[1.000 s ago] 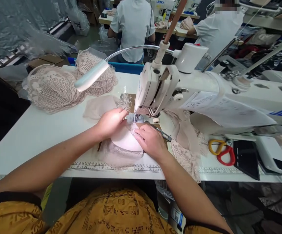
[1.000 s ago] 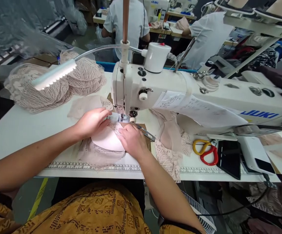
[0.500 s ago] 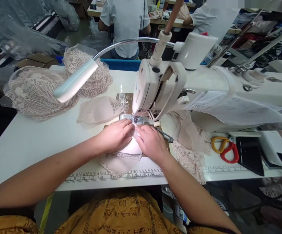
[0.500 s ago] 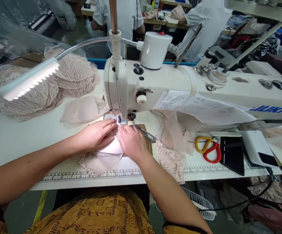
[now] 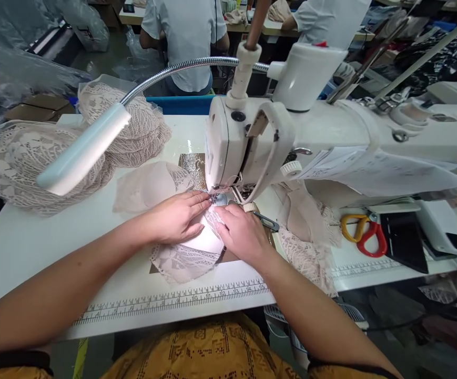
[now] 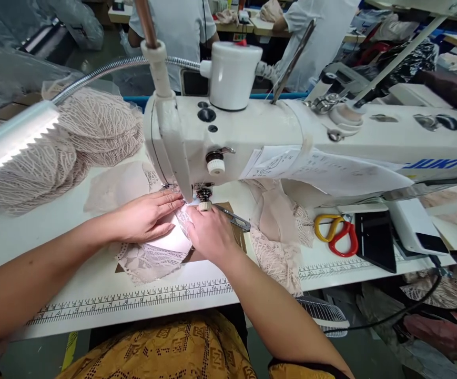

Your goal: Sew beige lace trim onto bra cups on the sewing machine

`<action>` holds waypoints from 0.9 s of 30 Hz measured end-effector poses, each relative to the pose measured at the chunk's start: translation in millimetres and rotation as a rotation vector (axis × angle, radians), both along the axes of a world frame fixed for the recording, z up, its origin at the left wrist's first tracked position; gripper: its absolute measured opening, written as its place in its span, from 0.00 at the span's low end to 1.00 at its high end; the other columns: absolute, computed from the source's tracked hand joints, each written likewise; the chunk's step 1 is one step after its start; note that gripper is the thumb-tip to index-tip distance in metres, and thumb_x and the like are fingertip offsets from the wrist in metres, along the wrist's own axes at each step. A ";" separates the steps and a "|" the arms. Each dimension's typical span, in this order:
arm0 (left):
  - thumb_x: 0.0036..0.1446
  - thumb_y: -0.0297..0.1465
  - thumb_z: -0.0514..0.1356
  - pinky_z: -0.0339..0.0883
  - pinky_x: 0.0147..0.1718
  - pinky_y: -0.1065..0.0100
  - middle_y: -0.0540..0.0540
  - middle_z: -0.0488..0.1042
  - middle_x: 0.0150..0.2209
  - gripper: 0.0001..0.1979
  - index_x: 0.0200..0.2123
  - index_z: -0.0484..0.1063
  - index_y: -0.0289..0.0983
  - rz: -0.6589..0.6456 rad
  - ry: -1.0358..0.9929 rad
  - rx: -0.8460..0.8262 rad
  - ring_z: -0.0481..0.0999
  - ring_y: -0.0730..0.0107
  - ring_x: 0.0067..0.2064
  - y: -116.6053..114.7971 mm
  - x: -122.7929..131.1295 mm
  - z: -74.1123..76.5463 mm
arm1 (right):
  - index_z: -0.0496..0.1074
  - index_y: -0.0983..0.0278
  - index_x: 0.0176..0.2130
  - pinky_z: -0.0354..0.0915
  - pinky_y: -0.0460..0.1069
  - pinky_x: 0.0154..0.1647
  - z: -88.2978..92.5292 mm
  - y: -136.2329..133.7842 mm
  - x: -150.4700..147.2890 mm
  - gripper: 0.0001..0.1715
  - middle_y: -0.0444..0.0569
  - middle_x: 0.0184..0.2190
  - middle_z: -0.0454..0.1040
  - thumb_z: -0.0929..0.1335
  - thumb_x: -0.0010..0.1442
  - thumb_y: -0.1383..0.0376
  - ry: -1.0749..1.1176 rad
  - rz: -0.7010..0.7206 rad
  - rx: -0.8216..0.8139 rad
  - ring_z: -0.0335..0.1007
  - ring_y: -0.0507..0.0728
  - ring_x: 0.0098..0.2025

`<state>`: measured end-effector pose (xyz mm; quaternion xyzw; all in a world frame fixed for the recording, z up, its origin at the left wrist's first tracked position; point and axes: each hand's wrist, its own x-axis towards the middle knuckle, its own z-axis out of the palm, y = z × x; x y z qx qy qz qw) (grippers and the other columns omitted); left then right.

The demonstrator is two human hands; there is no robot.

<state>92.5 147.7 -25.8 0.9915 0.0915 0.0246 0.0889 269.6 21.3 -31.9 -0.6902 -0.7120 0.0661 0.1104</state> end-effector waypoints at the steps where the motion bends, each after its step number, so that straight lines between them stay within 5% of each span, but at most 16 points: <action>1: 0.62 0.36 0.53 0.60 0.62 0.52 0.29 0.62 0.63 0.28 0.61 0.64 0.25 -0.016 0.004 -0.010 0.63 0.48 0.64 2.7 -0.9 1.9 | 0.74 0.63 0.50 0.61 0.52 0.37 -0.4 -0.2 0.8 0.17 0.53 0.38 0.76 0.63 0.64 0.65 0.008 0.003 0.006 0.69 0.61 0.39; 7: 0.60 0.28 0.54 0.62 0.58 0.50 0.34 0.70 0.58 0.19 0.53 0.72 0.31 -0.020 -0.054 0.052 0.68 0.50 0.58 -4.5 -2.9 12.0 | 0.73 0.64 0.53 0.63 0.52 0.40 -4.7 -4.4 8.4 0.22 0.53 0.42 0.76 0.59 0.64 0.70 0.100 0.009 0.041 0.71 0.60 0.41; 13: 0.64 0.34 0.55 0.58 0.60 0.47 0.35 0.74 0.49 0.17 0.50 0.73 0.31 0.025 -0.123 0.013 0.72 0.53 0.51 -24.3 -0.6 4.4 | 0.76 0.63 0.47 0.60 0.50 0.37 -6.8 -6.2 7.5 0.21 0.51 0.40 0.75 0.60 0.62 0.73 0.105 0.089 0.121 0.66 0.57 0.37; 27: 0.62 0.33 0.55 0.55 0.62 0.48 0.35 0.72 0.53 0.18 0.52 0.72 0.30 0.036 -0.139 -0.003 0.72 0.53 0.54 -11.5 -4.6 -1.5 | 0.76 0.64 0.49 0.58 0.49 0.34 -5.1 0.7 6.1 0.22 0.50 0.36 0.73 0.59 0.64 0.72 0.147 0.108 0.099 0.64 0.55 0.35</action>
